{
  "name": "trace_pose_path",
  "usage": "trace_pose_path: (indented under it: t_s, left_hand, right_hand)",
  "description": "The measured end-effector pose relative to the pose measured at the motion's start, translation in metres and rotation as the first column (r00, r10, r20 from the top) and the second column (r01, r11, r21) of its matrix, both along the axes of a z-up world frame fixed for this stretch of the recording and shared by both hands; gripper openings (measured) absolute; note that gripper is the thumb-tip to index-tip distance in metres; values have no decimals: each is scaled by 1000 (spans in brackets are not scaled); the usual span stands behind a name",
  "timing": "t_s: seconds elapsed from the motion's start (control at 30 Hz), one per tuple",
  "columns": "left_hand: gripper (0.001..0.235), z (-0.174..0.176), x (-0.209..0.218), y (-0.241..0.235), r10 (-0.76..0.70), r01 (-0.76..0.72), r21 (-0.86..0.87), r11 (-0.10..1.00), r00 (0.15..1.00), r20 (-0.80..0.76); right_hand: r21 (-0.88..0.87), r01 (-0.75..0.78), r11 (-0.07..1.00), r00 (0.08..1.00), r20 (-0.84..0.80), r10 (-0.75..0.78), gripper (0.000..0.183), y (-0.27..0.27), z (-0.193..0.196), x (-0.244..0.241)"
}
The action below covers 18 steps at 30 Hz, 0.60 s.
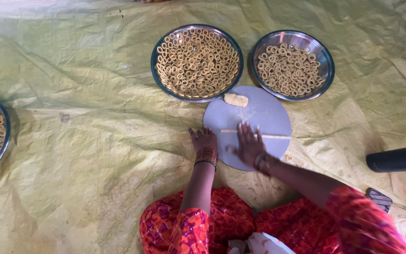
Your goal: The person sits on the floor and shapes dough into small rings by hand. They roll small pieces of dough into thin ropes, join the ends to form circles, and place the finished rings into metal bowls.
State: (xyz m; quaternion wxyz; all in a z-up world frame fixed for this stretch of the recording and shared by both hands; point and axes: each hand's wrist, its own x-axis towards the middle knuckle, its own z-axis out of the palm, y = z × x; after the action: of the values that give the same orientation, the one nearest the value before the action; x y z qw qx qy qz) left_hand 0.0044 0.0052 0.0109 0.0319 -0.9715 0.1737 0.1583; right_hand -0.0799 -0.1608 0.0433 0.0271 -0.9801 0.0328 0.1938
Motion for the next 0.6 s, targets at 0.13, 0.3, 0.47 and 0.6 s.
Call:
trace_pose_path:
  t_s: [0.13, 0.3, 0.47, 0.6]
  left_hand:
    - [48, 17, -2, 0, 15, -12, 46, 999, 998, -61]
    - [52, 15, -2, 1, 23, -22, 17, 1000, 999, -50]
    - [51, 0, 1, 1, 15, -15, -2, 1000, 1000, -7]
    - [48, 7, -1, -3, 12, -12, 21, 1000, 1000, -12]
  right_hand:
    - [-4, 210, 978, 962, 178, -206, 104, -19, 7, 62]
    - [-21, 77, 997, 993, 87, -75, 107, 2, 6, 7]
    - [-25, -186, 982, 982, 33, 187, 105, 6, -4, -59]
    - [-16, -44, 999, 994, 101, 45, 100, -21, -11, 4]
